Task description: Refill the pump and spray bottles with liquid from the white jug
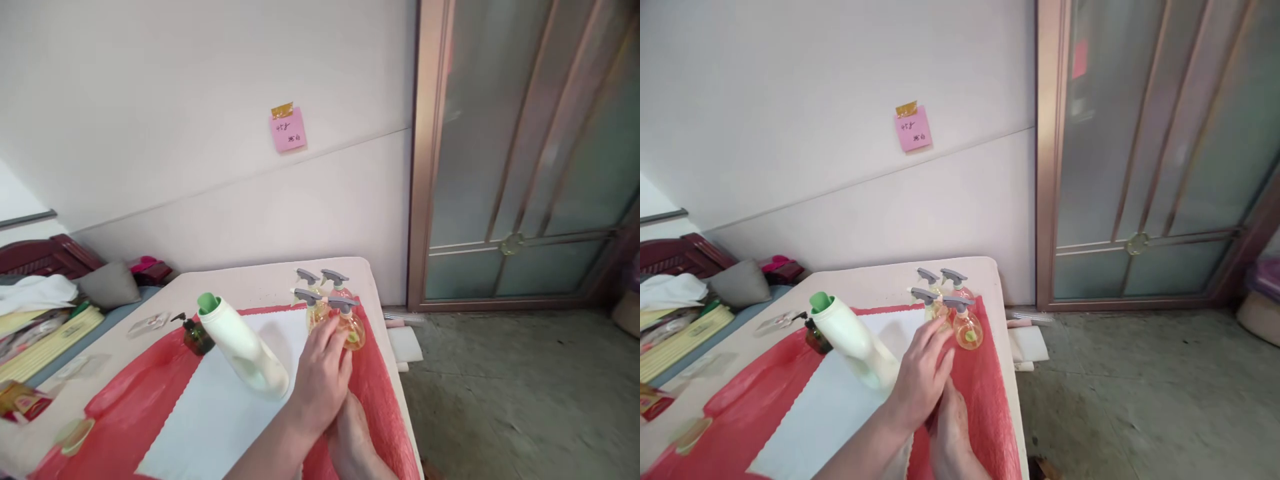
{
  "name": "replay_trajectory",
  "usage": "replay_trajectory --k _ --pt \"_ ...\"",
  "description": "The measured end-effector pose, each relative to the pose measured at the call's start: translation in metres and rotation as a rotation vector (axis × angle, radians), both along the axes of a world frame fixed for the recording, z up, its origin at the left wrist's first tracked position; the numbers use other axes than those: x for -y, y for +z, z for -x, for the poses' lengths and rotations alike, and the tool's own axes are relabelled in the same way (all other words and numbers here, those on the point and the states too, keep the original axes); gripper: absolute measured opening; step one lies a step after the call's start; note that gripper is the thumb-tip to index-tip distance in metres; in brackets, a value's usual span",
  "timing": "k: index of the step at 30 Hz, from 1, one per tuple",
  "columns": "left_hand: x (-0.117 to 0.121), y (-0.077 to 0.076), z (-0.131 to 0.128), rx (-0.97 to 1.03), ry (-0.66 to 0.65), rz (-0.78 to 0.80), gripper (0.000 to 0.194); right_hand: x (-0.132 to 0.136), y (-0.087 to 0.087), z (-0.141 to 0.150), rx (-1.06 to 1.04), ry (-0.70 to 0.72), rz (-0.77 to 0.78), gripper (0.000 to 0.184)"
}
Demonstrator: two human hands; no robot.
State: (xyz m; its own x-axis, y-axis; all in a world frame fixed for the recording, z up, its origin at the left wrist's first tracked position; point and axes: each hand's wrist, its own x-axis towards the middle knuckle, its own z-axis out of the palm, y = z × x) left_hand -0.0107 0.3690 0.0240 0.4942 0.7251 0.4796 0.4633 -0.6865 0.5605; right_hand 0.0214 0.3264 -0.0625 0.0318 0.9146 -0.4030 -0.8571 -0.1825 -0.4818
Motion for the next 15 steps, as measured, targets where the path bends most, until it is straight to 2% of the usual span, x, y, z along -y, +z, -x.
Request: replay_trajectory --k 2,4,6,8,11,15 --pt "-0.032 0.008 -0.032 -0.227 0.025 -0.197 0.044 -0.006 0.001 -0.007 -0.025 -0.077 0.073 0.036" --pt "-0.057 0.008 -0.054 -0.422 0.149 -0.282 0.046 -0.011 0.002 -0.015 -0.054 -0.136 0.148 0.039" --pt "-0.069 0.002 -0.064 -0.564 0.218 -0.323 0.043 -0.014 -0.001 -0.023 -0.083 -0.161 0.196 0.043" --pt "-0.067 -0.007 -0.062 -0.627 0.246 -0.349 0.037 -0.015 -0.006 -0.03 -0.107 -0.183 0.228 0.042" --pt "-0.046 -0.014 -0.043 -0.527 0.257 -0.306 0.031 -0.014 -0.015 -0.035 -0.131 -0.211 0.282 0.039" --pt "-0.008 -0.004 0.003 -0.107 0.317 -0.209 0.026 -0.014 -0.014 -0.039 -0.15 -0.204 0.306 0.042"
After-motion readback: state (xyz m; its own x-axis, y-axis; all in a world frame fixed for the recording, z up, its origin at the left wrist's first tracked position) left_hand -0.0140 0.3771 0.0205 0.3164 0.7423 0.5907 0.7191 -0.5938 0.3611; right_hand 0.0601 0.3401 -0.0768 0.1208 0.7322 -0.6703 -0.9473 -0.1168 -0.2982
